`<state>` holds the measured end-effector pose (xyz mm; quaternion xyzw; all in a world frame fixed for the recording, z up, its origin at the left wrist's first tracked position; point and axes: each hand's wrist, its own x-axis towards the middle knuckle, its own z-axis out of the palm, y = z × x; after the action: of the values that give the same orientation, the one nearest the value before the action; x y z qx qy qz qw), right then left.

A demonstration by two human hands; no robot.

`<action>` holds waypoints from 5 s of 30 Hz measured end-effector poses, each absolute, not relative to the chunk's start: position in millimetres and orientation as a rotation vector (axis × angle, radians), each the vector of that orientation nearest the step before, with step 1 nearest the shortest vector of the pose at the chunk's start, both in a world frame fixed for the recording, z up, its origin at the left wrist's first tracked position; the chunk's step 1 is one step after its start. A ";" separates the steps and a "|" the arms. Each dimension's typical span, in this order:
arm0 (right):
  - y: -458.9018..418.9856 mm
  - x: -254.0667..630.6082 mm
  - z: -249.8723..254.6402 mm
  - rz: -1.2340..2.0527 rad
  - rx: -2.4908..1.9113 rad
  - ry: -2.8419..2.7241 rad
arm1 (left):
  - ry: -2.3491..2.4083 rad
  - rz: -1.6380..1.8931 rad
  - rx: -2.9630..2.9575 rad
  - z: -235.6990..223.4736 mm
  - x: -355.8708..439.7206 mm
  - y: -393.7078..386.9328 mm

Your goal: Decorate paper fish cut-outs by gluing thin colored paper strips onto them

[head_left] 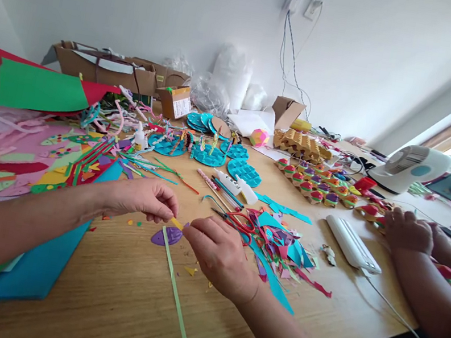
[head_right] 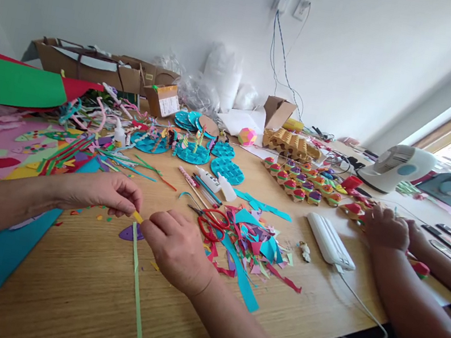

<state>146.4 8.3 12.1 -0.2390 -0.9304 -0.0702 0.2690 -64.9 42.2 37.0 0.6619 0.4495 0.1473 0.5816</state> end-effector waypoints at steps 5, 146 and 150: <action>-0.1 145.1 -5.6 -0.204 -0.707 -2.518 | 1.085 0.310 1.639 23.4 -59.5 44.7; -8.5 131.9 -32.4 0.098 -1.016 -2.841 | 1.213 0.217 2.483 -14.4 -58.0 37.8; -8.9 131.7 -34.7 0.071 -1.016 -2.824 | 1.108 0.275 2.564 -15.8 -58.5 37.6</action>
<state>131.7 -8.9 -34.7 -0.3376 -0.9384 0.0235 0.0697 -58.5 37.6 -15.8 0.9008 0.3892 0.0965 0.1668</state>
